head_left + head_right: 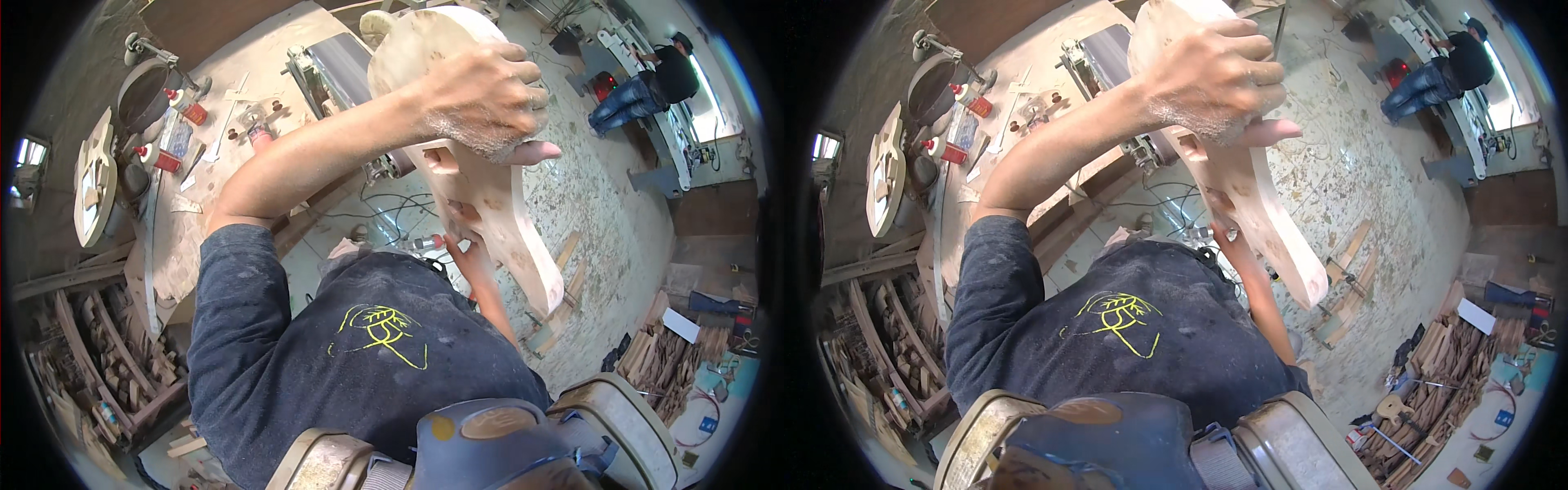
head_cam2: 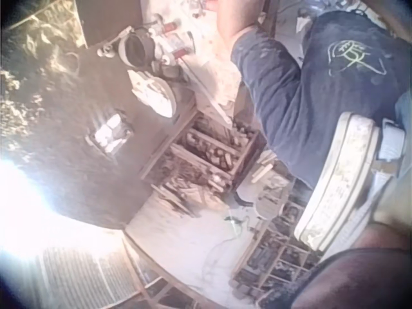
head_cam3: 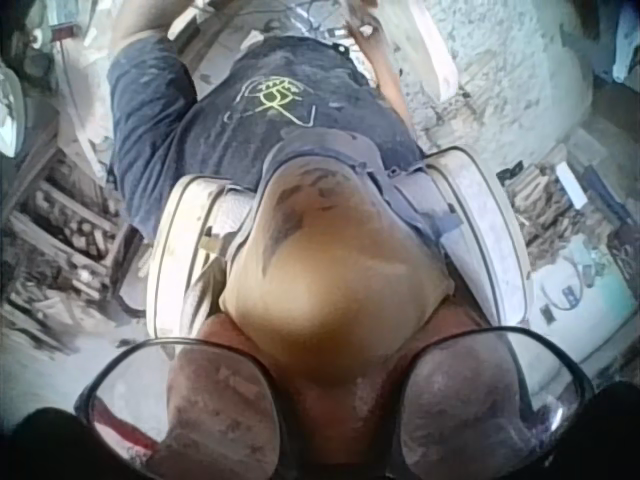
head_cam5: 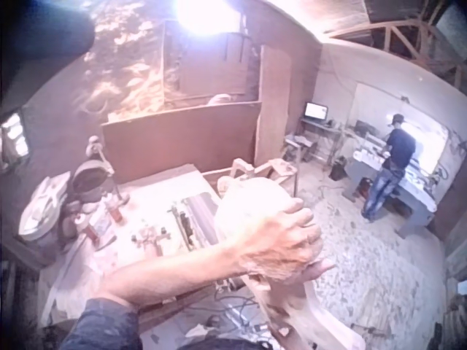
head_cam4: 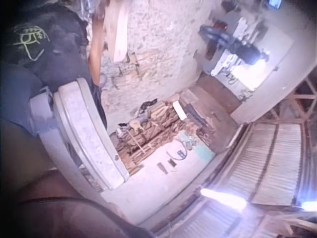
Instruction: The person sands the edges and back of a wooden electric guitar body using a stationary belt sander, turning the body to reach different contours.
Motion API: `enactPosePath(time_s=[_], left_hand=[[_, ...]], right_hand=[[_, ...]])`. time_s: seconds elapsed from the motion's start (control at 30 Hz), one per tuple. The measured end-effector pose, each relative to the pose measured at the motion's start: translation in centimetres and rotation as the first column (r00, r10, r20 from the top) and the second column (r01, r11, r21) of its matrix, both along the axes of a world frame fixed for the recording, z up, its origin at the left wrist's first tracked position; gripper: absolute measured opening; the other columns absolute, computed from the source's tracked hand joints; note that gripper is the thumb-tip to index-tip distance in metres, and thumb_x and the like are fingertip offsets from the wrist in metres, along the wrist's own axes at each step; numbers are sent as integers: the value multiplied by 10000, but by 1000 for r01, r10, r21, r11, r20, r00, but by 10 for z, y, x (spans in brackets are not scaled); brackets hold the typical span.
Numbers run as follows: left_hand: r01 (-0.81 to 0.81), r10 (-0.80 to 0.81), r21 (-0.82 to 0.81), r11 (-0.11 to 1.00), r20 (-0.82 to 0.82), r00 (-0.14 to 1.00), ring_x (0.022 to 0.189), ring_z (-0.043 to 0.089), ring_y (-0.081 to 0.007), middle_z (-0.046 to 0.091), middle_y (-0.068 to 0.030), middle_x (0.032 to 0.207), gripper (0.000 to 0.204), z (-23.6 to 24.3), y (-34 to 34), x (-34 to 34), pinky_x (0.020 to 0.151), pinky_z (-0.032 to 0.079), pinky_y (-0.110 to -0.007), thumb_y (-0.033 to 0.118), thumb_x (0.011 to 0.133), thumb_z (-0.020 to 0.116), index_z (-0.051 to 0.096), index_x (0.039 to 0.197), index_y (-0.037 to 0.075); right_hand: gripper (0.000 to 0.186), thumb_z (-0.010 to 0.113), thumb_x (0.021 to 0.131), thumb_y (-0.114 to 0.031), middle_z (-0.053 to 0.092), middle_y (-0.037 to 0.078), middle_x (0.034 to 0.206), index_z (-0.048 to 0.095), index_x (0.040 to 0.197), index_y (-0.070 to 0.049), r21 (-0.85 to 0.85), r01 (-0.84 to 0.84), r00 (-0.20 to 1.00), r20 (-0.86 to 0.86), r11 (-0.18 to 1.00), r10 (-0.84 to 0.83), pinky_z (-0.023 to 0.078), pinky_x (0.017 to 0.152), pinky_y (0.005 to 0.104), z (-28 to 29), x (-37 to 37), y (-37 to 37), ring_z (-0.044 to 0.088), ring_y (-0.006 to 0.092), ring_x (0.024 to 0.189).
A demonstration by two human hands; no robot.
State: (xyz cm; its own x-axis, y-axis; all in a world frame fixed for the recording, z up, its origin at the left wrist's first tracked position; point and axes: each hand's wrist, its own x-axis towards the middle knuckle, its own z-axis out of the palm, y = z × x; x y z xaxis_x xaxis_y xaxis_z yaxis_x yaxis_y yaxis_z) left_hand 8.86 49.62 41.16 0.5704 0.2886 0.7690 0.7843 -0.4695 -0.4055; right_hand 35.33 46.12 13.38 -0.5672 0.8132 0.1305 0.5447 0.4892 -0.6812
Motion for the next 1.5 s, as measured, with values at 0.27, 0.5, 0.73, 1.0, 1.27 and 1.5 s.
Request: enactPosePath(time_s=[0.27, 0.5, 0.73, 1.0, 1.27, 1.5], left_hand=[[-120, 114, 20, 993, 183, 977, 693, 659, -161, 655, 29, 646, 547, 20, -17, -8, 658, 547, -284, 566, 924, 565, 679, 589, 148], [-143, 127, 37, 989, 280, 952, 671, 655, -228, 671, -39, 699, 391, 33, -11, -31, 594, 516, -373, 407, 890, 649, 668, 602, 142], [19, 240, -390, 921, 603, 761, 763, 700, -360, 710, -143, 760, 425, 30, 8, -70, 683, 544, -434, 398, 939, 579, 699, 706, 63], [100, 284, -379, 920, 821, 496, 679, 688, -364, 647, -236, 687, 534, 2, 37, -113, 697, 512, -416, 479, 972, 524, 762, 802, 33], [210, 254, -332, 920, 910, 327, 549, 520, -182, 545, -140, 558, 606, -49, 63, -152, 598, 446, -405, 469, 1001, 524, 625, 668, -27], [311, 16, -22, 950, 1000, 20, 596, 469, -53, 546, 27, 647, 361, -98, 87, -141, 529, 387, -267, 275, 1018, 562, 671, 792, 17]], right_hand=[[602, 796, 817, -427, 666, 201, 1170, 655, 1224, -6, 267, -89, 991, 124, 960, 57, 507, 948, 433, 52, 41, -11, 644, 366, 1109], [550, 853, 755, -294, 686, 191, 1059, 662, 1170, 12, 422, -190, 975, 189, 887, 119, 532, 850, 447, 131, 57, -16, 670, 361, 1001], [473, 849, 752, -224, 709, 189, 927, 648, 1099, 27, 272, -166, 979, 164, 948, 125, 554, 736, 378, 197, 69, -21, 712, 319, 818], [462, 827, 722, -257, 711, 165, 838, 681, 1053, 31, 500, -241, 970, 152, 832, 190, 531, 619, 312, 269, 47, -6, 672, 223, 646], [463, 805, 706, -367, 695, 131, 755, 716, 978, -3, 587, -231, 973, 148, 776, 178, 515, 583, 298, 333, 11, 6, 657, 223, 587], [457, 778, 731, -371, 630, 38, 672, 695, 943, 26, 548, -228, 969, 51, 805, 240, 415, 524, 207, 373, -23, 32, 564, 70, 555]])
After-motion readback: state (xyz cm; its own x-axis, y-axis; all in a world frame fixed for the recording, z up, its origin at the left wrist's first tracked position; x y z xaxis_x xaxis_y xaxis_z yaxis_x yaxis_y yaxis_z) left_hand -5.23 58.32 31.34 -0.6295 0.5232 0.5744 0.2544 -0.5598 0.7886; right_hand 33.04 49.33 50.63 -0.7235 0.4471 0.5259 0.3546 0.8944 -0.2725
